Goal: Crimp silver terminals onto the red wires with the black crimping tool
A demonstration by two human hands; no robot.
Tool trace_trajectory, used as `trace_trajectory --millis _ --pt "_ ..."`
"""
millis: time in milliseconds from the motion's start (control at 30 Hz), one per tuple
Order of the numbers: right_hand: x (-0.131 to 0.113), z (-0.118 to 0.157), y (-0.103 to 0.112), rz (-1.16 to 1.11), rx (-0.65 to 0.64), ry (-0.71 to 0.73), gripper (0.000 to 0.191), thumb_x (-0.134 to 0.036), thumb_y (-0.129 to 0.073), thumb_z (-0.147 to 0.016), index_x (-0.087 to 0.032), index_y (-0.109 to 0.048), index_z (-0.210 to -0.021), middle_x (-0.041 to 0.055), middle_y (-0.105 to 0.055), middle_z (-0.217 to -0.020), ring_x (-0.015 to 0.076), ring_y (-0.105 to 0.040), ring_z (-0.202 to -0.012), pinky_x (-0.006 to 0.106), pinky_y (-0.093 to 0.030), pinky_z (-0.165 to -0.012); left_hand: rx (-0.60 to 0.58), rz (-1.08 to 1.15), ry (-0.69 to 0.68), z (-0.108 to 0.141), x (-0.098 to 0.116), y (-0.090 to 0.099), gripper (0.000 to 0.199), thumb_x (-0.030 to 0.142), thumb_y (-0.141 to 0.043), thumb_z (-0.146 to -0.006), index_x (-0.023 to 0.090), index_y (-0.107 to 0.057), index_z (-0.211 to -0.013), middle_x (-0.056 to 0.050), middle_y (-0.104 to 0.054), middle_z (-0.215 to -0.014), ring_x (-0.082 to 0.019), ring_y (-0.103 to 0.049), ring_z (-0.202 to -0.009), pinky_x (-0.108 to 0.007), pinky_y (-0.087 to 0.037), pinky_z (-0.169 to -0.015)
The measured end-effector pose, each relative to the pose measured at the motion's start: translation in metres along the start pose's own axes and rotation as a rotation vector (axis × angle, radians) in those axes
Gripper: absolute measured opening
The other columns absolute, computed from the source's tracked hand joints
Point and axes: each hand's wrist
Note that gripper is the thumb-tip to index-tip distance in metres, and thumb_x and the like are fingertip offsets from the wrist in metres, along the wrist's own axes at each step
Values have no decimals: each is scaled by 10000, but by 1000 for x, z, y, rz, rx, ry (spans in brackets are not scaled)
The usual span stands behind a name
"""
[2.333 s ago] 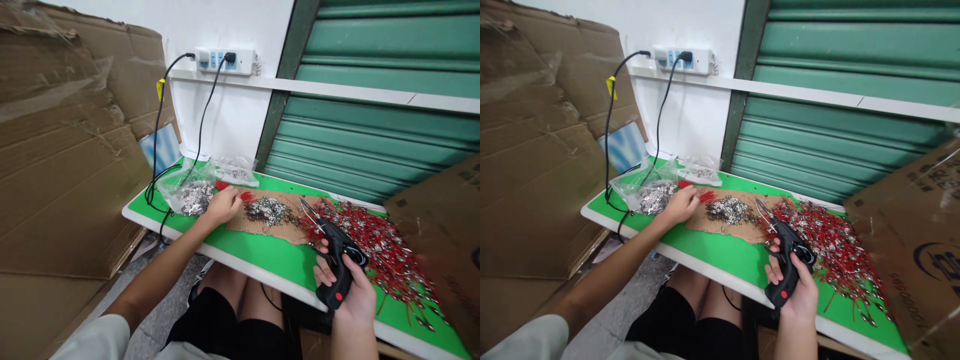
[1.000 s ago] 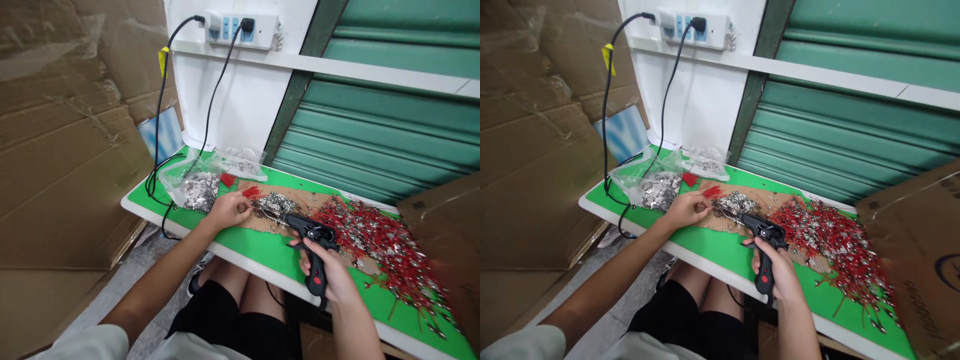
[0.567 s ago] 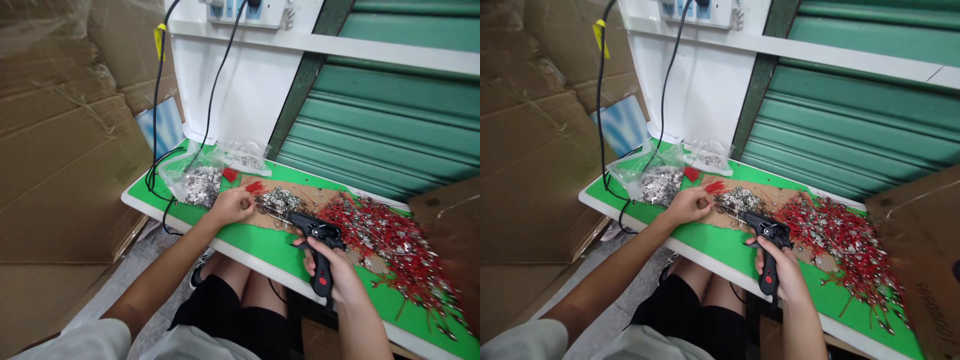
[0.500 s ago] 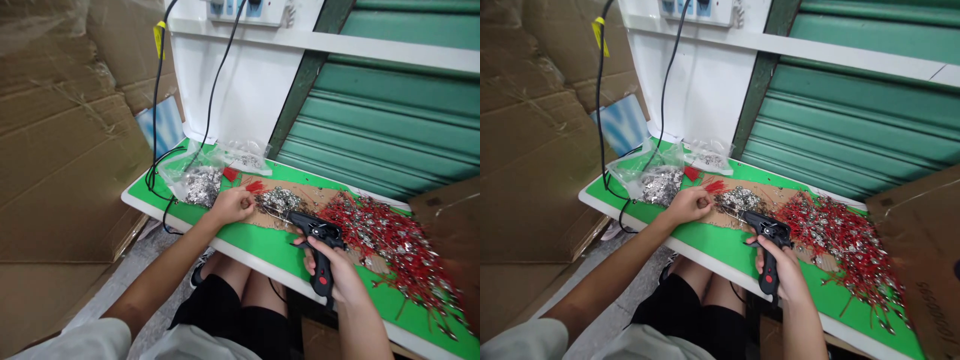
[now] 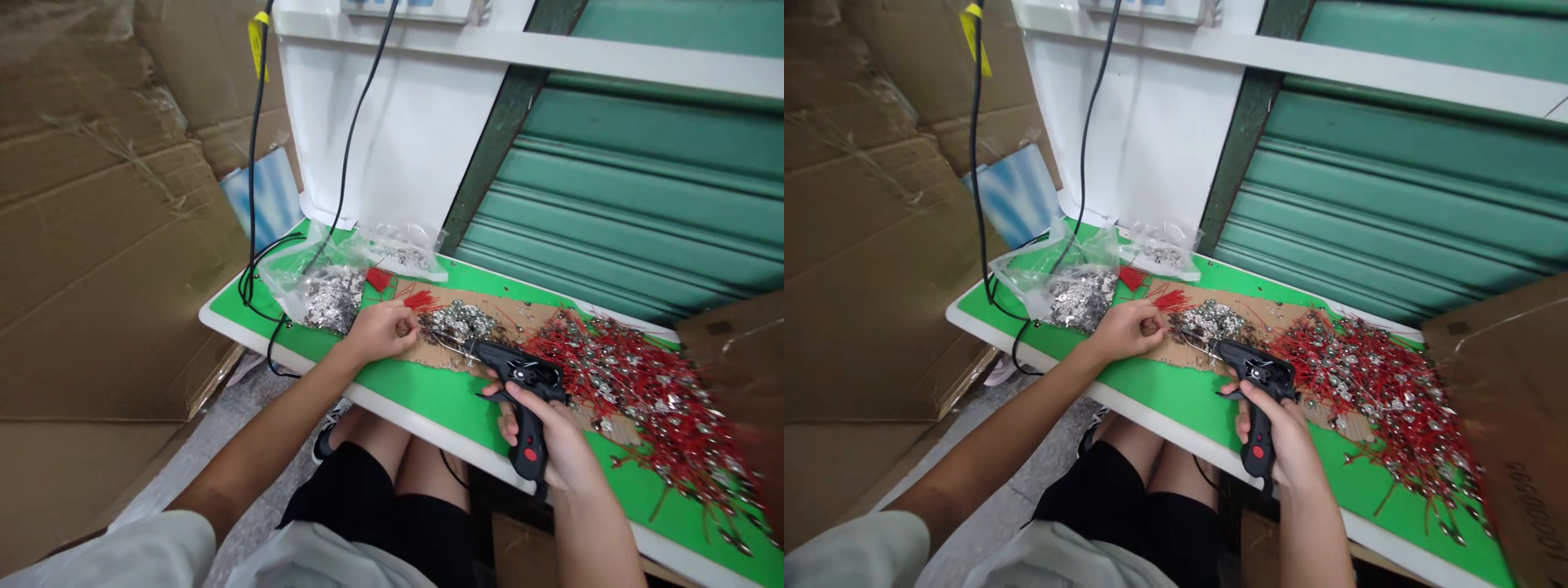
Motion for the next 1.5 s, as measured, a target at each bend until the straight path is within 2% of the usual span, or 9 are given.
trace_trajectory --millis 100,533,1033,1500 --pt "-1 1 -1 15 8 -6 376 -430 -824 -614 -117 -749 -809 18 -517 -498 94 -436 -397 203 -328 -352 0 -2 0 0 0 0 88 278 -626 -778 200 -663 -762 5 -635 -756 -103 -564 -688 -218 -391 -634" --pt "-5 1 -6 -28 62 -6 444 -396 -864 -546 -149 -742 -895 57 -666 -737 87 -449 -403 213 -352 -327 -7 8 7 0 0 1 95 273 -620 -780 194 -668 -757 -2 -632 -752 -99 -545 -666 -217 -387 -630" --pt "-3 2 -4 -58 46 3 367 -350 -833 -603 -166 -711 -896 60 -681 -772 86 -442 -412 213 -357 -328 5 30 7 -1 0 1 110 281 -612 -790 189 -660 -755 -4 -626 -754 -97 -542 -661 -221 -394 -637" --pt "-5 2 -6 -38 51 0 423 -372 -850 -572 -151 -728 -911 56 -671 -753 85 -450 -402 216 -359 -324 -16 27 24 -1 3 4 108 278 -626 -785 180 -662 -755 -4 -623 -744 -93 -545 -663 -210 -380 -612"
Point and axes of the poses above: each hand's wrist, its own z-axis away from the middle knuckle, its own y-axis out of the back of the hand, x = y × z
